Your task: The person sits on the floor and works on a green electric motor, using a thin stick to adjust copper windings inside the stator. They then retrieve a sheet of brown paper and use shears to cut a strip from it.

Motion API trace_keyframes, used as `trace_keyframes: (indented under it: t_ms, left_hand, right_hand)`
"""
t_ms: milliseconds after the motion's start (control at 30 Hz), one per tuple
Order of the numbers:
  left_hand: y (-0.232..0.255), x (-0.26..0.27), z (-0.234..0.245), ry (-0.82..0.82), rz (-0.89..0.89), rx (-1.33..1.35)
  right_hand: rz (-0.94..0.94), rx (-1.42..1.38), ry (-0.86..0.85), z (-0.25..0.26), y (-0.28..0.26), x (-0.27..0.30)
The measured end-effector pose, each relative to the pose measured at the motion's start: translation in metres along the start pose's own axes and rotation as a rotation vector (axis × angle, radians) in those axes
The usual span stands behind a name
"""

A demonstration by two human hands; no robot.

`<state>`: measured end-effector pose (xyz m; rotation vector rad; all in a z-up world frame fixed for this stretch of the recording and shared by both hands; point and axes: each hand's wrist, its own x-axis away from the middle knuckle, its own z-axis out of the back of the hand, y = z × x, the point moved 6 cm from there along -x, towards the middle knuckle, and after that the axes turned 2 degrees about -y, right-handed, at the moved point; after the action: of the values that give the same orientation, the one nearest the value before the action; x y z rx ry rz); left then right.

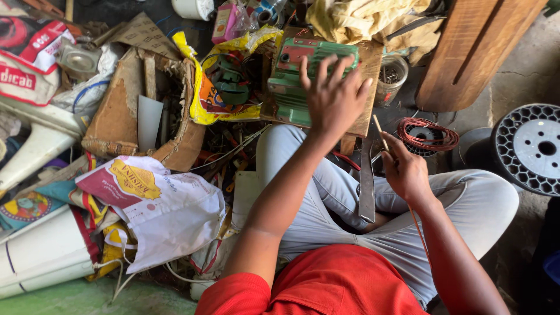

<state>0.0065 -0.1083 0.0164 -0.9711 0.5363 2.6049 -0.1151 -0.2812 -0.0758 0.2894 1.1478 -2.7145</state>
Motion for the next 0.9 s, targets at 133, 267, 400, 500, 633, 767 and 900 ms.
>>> trace_keyframes:
  t_ms: [133,267,400,500,633,767,900]
  left_hand:
    - [-0.017,0.012,0.014,-0.012,-0.178,0.196]
    - [-0.049,0.006,0.034,-0.003,-0.244,0.380]
    - [-0.075,0.004,0.050,-0.062,-0.251,0.514]
    - [-0.078,0.002,0.059,-0.028,-0.299,0.569]
    - [-0.078,0.001,0.055,-0.039,-0.270,0.557]
    - [-0.074,0.003,0.057,0.011,-0.279,0.575]
    - [-0.073,0.003,0.060,0.017,-0.301,0.590]
  right_hand:
    - [0.045,0.024,-0.067,-0.008,-0.005,-0.002]
    - [0.135,0.037,-0.123,-0.021,-0.022,-0.019]
    - [0.163,0.100,-0.165,-0.042,-0.043,-0.032]
    - [0.188,0.201,-0.098,-0.051,-0.055,-0.040]
    - [0.209,0.250,-0.099,-0.058,-0.061,-0.040]
    - [0.171,0.312,-0.092,-0.063,-0.062,-0.042]
    - [0.153,0.392,-0.111,-0.068,-0.064,-0.045]
